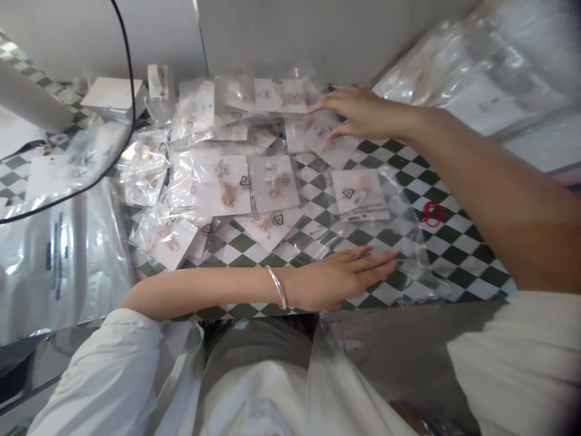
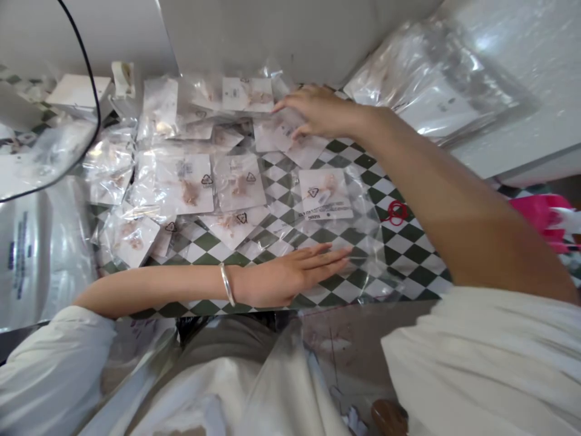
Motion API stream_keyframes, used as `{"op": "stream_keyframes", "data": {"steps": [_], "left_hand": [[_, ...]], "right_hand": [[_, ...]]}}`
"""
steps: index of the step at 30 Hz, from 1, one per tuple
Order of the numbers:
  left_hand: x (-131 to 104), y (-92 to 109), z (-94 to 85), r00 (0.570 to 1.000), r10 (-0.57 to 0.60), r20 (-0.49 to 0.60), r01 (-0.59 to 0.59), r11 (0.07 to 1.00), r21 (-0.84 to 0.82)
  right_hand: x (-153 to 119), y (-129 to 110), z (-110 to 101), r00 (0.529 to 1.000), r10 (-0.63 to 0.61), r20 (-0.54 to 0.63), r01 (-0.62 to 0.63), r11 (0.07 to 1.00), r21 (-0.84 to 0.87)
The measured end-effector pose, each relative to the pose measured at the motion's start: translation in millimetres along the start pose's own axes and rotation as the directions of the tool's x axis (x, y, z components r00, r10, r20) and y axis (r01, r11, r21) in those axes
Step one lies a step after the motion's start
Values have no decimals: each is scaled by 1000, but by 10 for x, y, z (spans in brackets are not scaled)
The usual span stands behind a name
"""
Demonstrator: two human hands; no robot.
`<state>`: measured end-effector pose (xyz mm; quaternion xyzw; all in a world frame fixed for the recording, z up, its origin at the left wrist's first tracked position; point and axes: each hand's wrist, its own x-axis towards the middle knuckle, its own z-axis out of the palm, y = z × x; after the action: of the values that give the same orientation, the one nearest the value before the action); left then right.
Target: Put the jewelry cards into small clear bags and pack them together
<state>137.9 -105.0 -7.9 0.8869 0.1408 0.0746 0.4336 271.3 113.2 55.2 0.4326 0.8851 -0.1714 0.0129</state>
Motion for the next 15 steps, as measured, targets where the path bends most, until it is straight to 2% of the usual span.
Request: {"op": "stream_keyframes", "data": {"steps": [3, 9, 13, 15], "left_hand": [[7, -38, 34, 1000, 0, -30, 0, 1000, 10], [26, -87, 52, 999, 17, -47, -15, 999, 45], [35, -128, 57, 998, 9, -69, -7, 1000, 21], [37, -151, 71, 996, 9, -91, -7, 1000, 19]], "right_hand": [[241, 31, 63, 996, -43, 76, 46, 998, -33], [314, -40, 76, 989, -83, 123, 102, 983, -153], [343, -196, -77, 992, -83, 93, 105, 958, -267], [164, -293, -224, 994, -68, 90, 94, 942, -322]]}}
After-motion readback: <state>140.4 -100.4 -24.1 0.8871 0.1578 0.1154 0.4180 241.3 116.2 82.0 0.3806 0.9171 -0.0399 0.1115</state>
